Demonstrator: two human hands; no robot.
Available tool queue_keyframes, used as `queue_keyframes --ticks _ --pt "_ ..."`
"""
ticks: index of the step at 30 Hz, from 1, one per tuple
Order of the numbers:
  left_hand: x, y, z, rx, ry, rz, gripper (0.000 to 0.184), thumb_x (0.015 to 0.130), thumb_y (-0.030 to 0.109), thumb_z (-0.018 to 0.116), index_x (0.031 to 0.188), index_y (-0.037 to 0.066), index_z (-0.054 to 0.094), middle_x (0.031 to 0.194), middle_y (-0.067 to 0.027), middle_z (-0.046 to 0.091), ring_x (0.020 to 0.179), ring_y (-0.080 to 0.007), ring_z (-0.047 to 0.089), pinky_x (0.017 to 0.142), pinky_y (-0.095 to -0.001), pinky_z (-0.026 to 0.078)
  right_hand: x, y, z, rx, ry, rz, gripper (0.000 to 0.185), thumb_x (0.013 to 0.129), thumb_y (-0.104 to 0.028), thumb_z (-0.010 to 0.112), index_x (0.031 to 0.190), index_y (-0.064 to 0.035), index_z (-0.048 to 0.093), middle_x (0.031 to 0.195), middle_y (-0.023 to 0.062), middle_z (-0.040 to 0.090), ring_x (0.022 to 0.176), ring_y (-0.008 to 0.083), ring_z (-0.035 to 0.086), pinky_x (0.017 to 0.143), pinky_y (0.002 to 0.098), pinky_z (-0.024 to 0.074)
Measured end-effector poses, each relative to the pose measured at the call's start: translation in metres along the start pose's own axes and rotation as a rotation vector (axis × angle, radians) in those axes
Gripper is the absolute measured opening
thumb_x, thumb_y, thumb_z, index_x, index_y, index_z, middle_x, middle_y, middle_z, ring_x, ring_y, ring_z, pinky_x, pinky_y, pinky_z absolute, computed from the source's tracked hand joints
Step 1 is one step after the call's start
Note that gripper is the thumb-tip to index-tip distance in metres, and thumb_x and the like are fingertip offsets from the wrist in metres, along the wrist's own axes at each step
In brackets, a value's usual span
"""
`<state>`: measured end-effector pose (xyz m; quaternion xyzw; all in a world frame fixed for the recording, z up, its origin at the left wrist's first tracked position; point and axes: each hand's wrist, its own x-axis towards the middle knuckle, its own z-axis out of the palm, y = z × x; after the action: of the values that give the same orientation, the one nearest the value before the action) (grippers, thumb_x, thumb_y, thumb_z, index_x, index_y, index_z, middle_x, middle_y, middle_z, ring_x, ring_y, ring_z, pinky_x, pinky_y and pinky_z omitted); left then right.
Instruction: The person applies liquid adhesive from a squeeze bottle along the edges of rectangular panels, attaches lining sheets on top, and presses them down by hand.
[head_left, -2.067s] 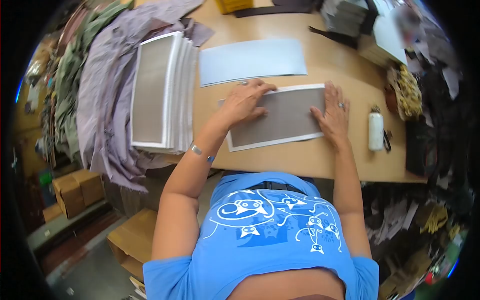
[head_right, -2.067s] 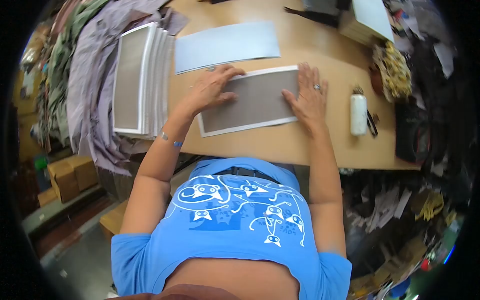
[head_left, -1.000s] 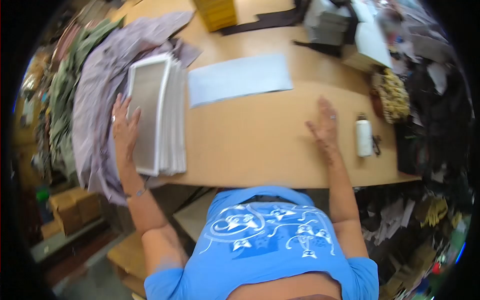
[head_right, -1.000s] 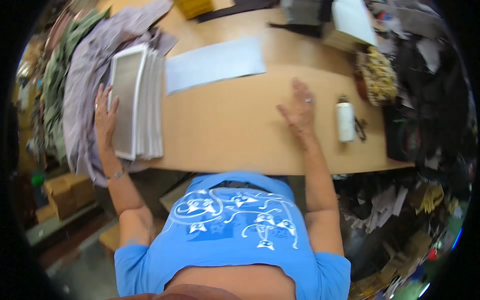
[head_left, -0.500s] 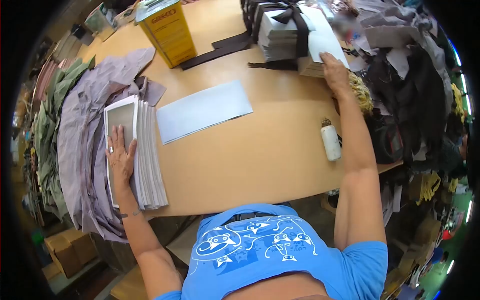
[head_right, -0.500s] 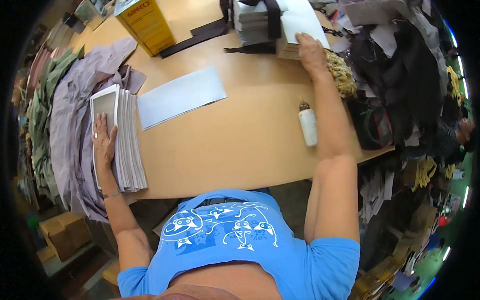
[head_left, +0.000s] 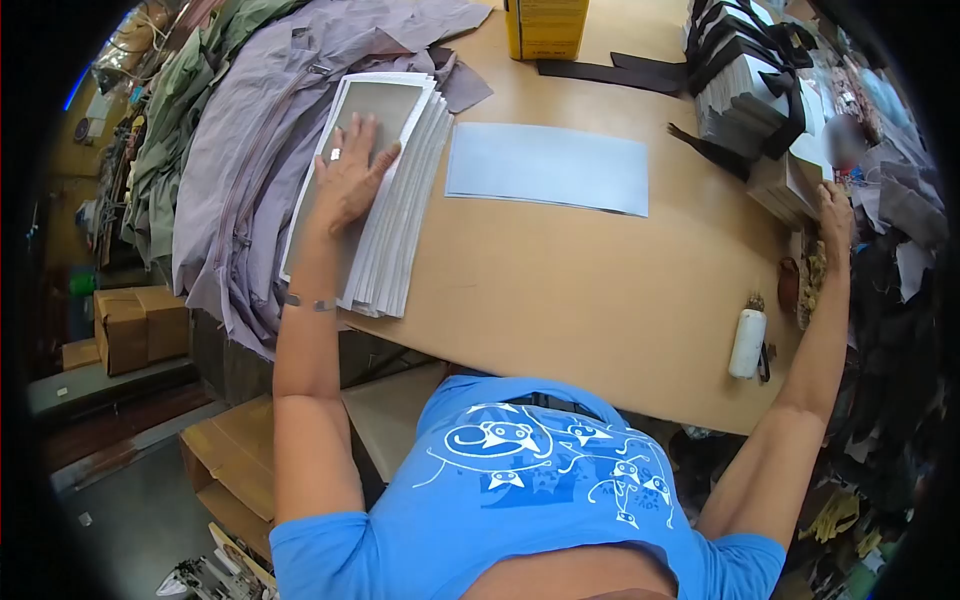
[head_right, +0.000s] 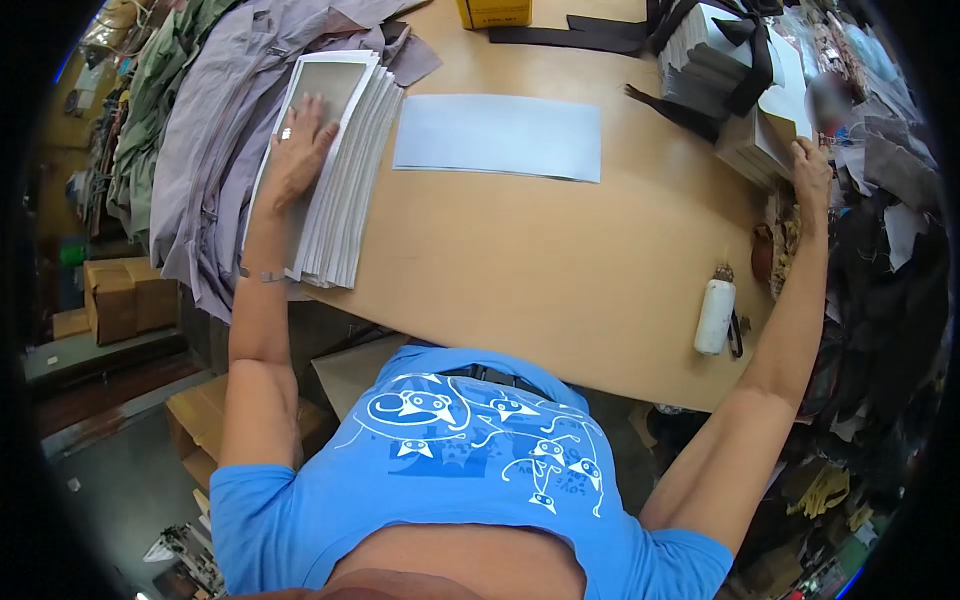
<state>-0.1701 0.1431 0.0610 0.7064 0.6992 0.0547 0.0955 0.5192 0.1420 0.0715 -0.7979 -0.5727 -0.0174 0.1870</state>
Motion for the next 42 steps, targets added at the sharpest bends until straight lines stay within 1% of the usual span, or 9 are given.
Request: queue_keyframes --ticks 4,12,15,20,25,29,34,39,42 --pt "0.018 0.008 -0.031 -0.076 0.368 0.157 0.074 0.086 0.065 0.024 0.142 0.017 0.023 0.148 -0.0097 0.018 0.137 -0.0325 0.013 0.106 -0.0584 0.007 0.016 0.023 0.004 0.155 -0.02 0.052 0.036 0.087 -0.031 0.049 0.111 -0.0071 0.06 0.103 0.0179 0.061 0.099 0.0313 0.057 0.083 0.0349 0.0422" --pt "0.05 -0.001 -0.004 0.077 0.016 0.08 0.067 0.089 0.061 0.026 0.141 0.019 0.024 0.149 -0.0038 0.016 0.137 -0.0282 0.014 0.104 -0.0612 0.008 0.016 0.028 -0.001 0.235 0.004 0.112 0.035 0.087 -0.028 0.051 0.112 -0.0046 0.059 0.105 0.0126 0.062 0.096 0.0218 0.058 0.083 0.0318 0.0421" --pt "0.064 -0.012 -0.005 -0.063 0.482 0.222 0.066 0.088 0.061 0.027 0.141 0.021 0.025 0.15 -0.0039 0.016 0.137 -0.0297 0.013 0.104 -0.0617 0.009 0.017 0.033 0.0 0.485 0.308 0.061 0.037 0.089 -0.025 0.051 0.113 0.0019 0.057 0.106 0.0096 0.062 0.094 0.016 0.056 0.083 0.0284 0.0409" --pt "0.066 -0.011 0.006 0.094 0.063 0.021 0.067 0.086 0.061 0.034 0.142 0.026 0.024 0.15 -0.0043 0.016 0.137 -0.0312 0.011 0.102 -0.0641 0.01 -0.002 -0.041 -0.048 0.634 0.536 0.017 0.032 0.09 -0.021 0.05 0.11 0.0037 0.058 0.099 0.0085 0.063 0.088 0.0144 0.055 0.081 0.0259 0.0411" --pt "0.056 -0.001 0.009 0.133 0.203 0.098 0.069 0.086 0.062 0.034 0.142 0.024 0.022 0.15 -0.0043 0.015 0.138 -0.0302 0.01 0.103 -0.0632 0.008 -0.06 -0.135 -0.079 0.217 0.662 -0.186 0.029 0.09 -0.022 0.053 0.105 0.0019 0.06 0.096 0.0159 0.063 0.077 0.0273 0.061 0.069 0.0313 0.0464" --pt "0.057 0.0 0.024 0.123 0.282 0.175 0.071 0.085 0.062 0.036 0.142 0.021 0.023 0.15 -0.0044 0.015 0.138 -0.0306 0.011 0.104 -0.0625 0.007 -0.118 -0.19 -0.063 0.057 0.566 -0.67 0.016 0.086 -0.01 0.056 0.1 -0.0029 0.061 0.09 0.0157 0.063 0.078 0.0265 0.063 0.066 0.0318 0.048" --pt "-0.001 0.079 0.019 0.012 0.329 0.575 0.06 0.088 0.047 0.044 0.138 0.016 0.032 0.147 -0.0068 0.023 0.136 -0.0312 0.017 0.106 -0.0561 0.014 -0.195 -0.264 -0.003 0.436 -0.017 -0.619 0.013 0.079 0.0 0.046 0.089 -0.0043 0.053 0.077 0.0147 0.056 0.069 0.0337 0.058 0.056 0.0407 0.0472" --pt "-0.03 0.128 0.067 -0.037 -0.021 0.652 0.049 0.09 0.035 0.047 0.133 0.012 0.039 0.145 -0.0061 0.026 0.134 -0.0307 0.023 0.106 -0.0512 0.021 -0.234 -0.258 0.05 0.386 -0.357 -0.431 0.039 0.086 -0.024 0.055 0.12 -0.0058 0.048 0.116 0.0146 0.056 0.104 0.033 0.054 0.096 0.0469 0.0362" --pt "-0.037 0.144 0.1 -0.051 0.006 0.67 0.048 0.089 0.032 0.05 0.132 0.012 0.041 0.145 -0.0059 0.027 0.132 -0.0284 0.027 0.104 -0.0517 0.024 -0.266 -0.224 0.083 0.101 -0.267 -0.405 0.055 0.083 -0.037 0.056 0.129 -0.0107 0.041 0.137 0.0101 0.036 0.128 0.0319 0.03 0.102 0.0591 0.0181"
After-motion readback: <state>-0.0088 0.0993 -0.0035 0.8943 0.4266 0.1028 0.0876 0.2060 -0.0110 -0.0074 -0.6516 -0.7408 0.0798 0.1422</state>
